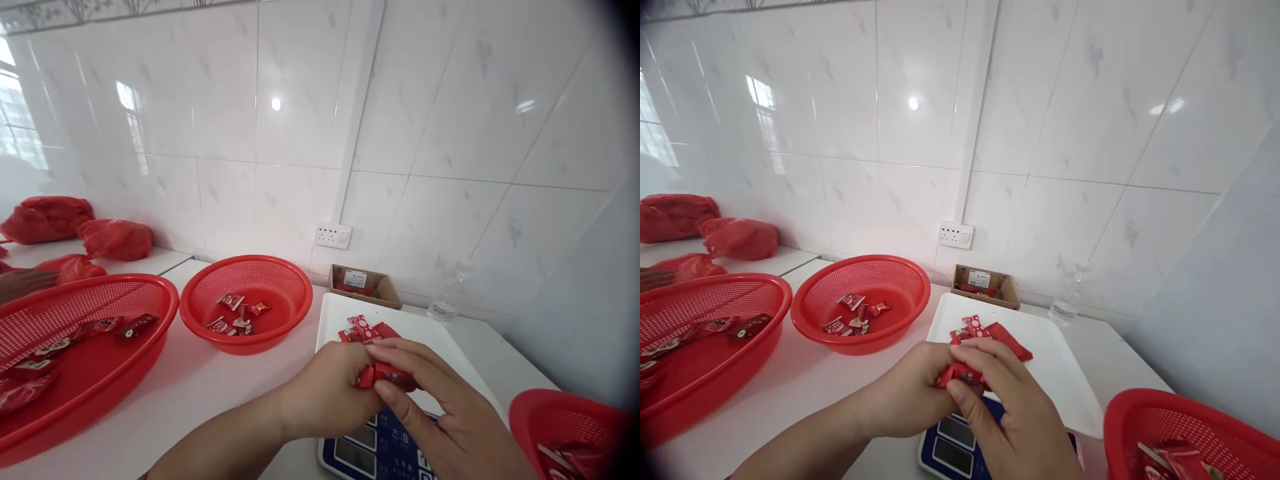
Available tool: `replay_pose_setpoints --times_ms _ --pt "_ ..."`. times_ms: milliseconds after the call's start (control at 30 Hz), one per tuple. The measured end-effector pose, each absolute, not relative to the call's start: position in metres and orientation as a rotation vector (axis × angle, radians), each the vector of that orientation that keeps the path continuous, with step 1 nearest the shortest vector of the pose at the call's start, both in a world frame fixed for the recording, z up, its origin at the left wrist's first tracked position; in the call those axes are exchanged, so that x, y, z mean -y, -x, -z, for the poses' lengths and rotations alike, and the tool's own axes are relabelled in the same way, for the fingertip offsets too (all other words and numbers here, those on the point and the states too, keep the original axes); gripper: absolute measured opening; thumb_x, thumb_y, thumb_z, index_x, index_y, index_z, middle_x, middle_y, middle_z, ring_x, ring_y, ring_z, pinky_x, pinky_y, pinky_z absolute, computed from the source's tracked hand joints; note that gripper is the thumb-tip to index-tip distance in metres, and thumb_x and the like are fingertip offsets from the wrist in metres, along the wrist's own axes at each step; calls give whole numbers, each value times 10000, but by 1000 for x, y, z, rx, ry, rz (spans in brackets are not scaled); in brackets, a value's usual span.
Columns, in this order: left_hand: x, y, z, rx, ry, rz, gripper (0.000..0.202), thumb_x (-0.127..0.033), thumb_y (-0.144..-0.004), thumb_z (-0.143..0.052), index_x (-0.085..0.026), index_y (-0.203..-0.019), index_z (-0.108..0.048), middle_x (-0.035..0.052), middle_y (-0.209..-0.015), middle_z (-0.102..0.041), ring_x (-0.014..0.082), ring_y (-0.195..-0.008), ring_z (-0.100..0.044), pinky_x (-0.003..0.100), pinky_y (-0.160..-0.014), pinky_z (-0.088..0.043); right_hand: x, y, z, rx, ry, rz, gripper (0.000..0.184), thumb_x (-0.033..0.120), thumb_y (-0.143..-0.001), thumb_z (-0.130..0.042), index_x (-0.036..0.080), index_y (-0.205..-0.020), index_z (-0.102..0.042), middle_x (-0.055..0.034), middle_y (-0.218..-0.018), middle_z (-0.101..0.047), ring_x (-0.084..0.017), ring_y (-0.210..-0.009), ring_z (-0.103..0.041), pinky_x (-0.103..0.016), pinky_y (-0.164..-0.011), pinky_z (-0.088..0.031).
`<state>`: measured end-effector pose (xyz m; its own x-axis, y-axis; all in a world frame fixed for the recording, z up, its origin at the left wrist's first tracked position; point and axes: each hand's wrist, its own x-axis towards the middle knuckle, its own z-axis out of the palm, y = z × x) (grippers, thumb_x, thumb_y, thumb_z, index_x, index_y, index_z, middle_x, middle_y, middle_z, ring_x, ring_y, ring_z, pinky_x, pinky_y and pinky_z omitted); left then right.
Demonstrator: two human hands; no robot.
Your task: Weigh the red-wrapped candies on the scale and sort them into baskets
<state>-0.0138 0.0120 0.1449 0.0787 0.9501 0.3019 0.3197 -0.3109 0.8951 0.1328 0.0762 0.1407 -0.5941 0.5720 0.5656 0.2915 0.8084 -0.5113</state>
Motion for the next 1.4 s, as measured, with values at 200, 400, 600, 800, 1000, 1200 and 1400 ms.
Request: replay_pose_setpoints --times_ms 200,400,600,800,1000,1200,1400 --pt "-28 19 -139 -1306 -1542 -1293 217 -349 -826 -544 -151 -772 -616 -25 -668 -504 106 -632 -444 213 -581 -356 -87 -130 -144 2152 937 -557 324 550 -827 -520 277 -919 -668 -2 -854 -714 -178 -706 -664 -250 -589 -527" --pt "-32 19 -131 -1226 -1459 -1319 247 -388 -830 -559 -157 -745 -566 -32 -666 -454 96 -625 -394 219 -594 -340 -87 -127 -146 2100 946 -695 386 573 -859 -452 249 -711 -600 23 -591 -599 -156 -533 -531 -233 -479 -427" --pt "-31 28 -126 -1149 -1354 -1324 367 -511 -798 -590 -151 -740 -550 -21 -669 -475 94 -610 -406 234 -587 -338 -92 -120 -138 2125 861 -711 436 567 -874 -441 239 -587 -460 27 -544 -521 -151 -533 -506 -244 -460 -367" --pt "-36 27 -123 -1067 -1213 -1380 434 -571 -732 -642 -149 -742 -544 -51 -617 -459 60 -544 -382 208 -537 -300 -94 -116 -134 2093 878 -746 445 587 -855 -454 241 -577 -442 15 -589 -591 -170 -590 -561 -251 -477 -382" --pt "-42 29 -119 -1104 -1158 -1489 451 -590 -707 -651 -151 -752 -557 -56 -579 -475 61 -504 -413 195 -487 -326 -105 -123 -135 2122 962 -793 441 604 -863 -400 248 -688 -592 11 -642 -632 -189 -668 -613 -260 -586 -459" --pt "-49 44 -122 -939 -777 -1792 424 -529 -667 -719 -168 -742 -511 -34 -614 -530 54 -470 -420 155 -386 -315 -141 -141 -117 2239 1171 -607 382 554 -790 -489 277 -961 -690 -28 -1022 -715 -242 -858 -657 -328 -704 -513" --pt "-50 46 -123 -852 -632 -1840 404 -490 -667 -740 -163 -755 -519 -16 -649 -551 52 -487 -435 135 -377 -325 -154 -129 -88 2486 1145 -486 301 288 -800 -446 258 -955 -702 -39 -1056 -694 -254 -979 -629 -390 -828 -484"
